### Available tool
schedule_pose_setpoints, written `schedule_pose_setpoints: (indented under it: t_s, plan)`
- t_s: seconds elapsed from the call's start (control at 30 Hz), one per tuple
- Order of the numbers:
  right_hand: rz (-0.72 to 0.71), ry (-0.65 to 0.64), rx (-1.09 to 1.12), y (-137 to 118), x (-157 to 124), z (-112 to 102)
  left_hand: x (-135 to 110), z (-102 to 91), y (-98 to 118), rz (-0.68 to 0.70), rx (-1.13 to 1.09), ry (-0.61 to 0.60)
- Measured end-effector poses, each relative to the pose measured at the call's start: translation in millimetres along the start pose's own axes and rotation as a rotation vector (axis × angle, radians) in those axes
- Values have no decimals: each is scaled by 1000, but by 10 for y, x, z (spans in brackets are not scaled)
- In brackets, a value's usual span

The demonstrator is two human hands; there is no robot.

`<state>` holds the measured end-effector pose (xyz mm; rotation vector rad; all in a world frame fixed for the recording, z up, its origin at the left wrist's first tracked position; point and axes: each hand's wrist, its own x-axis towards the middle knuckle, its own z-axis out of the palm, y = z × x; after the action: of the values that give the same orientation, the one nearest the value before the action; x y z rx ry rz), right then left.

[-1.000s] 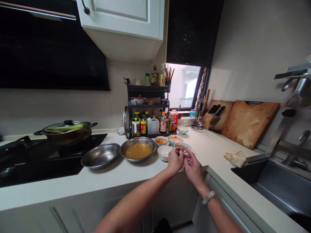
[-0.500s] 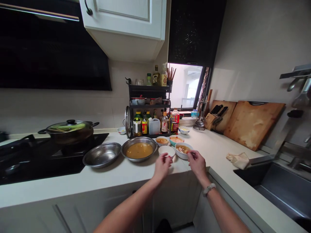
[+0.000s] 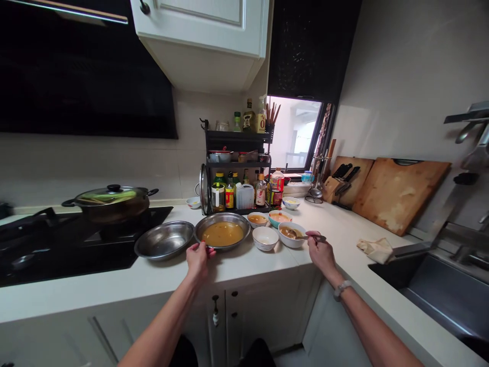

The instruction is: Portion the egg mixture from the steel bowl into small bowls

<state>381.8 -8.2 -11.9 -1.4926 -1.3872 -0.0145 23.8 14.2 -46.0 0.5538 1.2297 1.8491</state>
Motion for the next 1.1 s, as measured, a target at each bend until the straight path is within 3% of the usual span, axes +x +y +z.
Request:
schedule_pose_setpoints:
  t_s: [0.17, 0.57, 0.87, 1.0, 1.1]
  plan:
    - [-106, -14, 20, -33, -68, -141, 54, 0, 4, -103, -1, -52]
    - [-85, 51, 18, 35, -123, -130, -166, 67, -7, -93, -26, -31]
    - [125, 55, 153, 125, -65, -73, -207, 34, -117, -63, -91, -123]
    - [256, 149, 316, 179, -40, -59, -183, -65, -161, -65, -99, -237]
    - [254, 195, 380, 172, -28, -65, -131, -144, -194, -49, -48, -282]
